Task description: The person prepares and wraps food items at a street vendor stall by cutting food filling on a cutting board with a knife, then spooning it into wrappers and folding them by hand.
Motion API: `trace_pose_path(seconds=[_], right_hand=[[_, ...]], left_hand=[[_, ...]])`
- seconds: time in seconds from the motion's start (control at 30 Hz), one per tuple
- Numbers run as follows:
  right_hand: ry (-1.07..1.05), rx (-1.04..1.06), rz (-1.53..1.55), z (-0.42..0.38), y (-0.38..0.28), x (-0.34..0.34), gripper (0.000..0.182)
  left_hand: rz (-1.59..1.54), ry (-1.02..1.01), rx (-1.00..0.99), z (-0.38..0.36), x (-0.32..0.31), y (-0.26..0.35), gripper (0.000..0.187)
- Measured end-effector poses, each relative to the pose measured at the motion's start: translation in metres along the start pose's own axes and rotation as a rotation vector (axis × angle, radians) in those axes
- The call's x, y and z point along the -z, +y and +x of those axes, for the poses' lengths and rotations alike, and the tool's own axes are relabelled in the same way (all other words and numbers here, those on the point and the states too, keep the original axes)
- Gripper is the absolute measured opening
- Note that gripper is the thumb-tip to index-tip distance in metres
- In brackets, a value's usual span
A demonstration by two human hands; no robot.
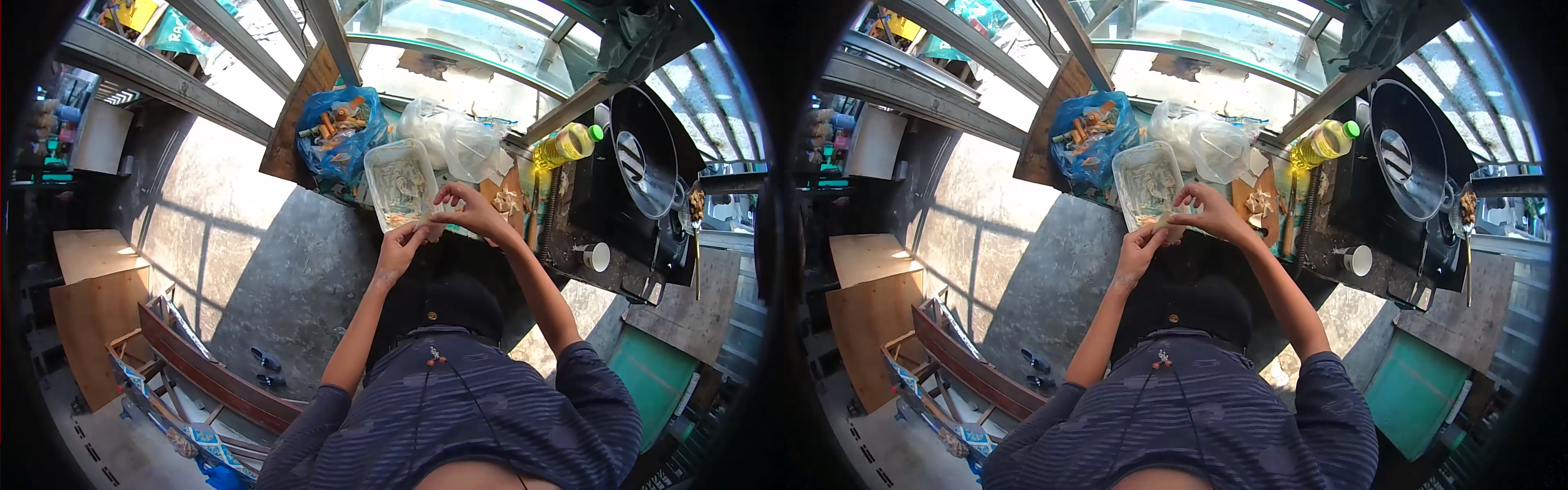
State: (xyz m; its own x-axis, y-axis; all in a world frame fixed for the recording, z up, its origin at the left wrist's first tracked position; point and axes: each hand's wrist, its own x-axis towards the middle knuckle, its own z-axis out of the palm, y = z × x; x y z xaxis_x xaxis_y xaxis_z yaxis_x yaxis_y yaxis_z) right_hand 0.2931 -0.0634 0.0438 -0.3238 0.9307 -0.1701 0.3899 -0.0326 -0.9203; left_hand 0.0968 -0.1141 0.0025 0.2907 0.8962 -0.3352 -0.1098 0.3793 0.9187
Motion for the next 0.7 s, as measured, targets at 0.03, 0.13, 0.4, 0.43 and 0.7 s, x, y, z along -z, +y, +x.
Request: trace_pose_path(seconds=[0.03,0.13,0.4,0.43,0.7], right_hand=[[0.000,-0.029,-0.078,0.010,0.004,-0.006,0.034],[0.160,0.090,-0.710,0.029,0.010,-0.031,0.039],[0.043,0.016,-1.257,0.070,0.051,-0.084,0.017],[0.082,0.016,-1.263,0.071,0.042,-0.080,0.014],[0.054,-0.185,-1.175,0.046,0.006,-0.057,0.009]], left_hand=[[0.035,0.013,0.004,-0.002,0.017,0.000,0.026],[0.150,0.043,-0.007,-0.012,0.063,-0.003,0.026],[0.624,-0.221,-0.108,-0.014,0.126,0.030,0.020],[0.659,-0.274,-0.150,-0.010,0.127,0.029,0.019],[0.872,-0.667,-0.301,0.018,0.134,0.007,0.023]])
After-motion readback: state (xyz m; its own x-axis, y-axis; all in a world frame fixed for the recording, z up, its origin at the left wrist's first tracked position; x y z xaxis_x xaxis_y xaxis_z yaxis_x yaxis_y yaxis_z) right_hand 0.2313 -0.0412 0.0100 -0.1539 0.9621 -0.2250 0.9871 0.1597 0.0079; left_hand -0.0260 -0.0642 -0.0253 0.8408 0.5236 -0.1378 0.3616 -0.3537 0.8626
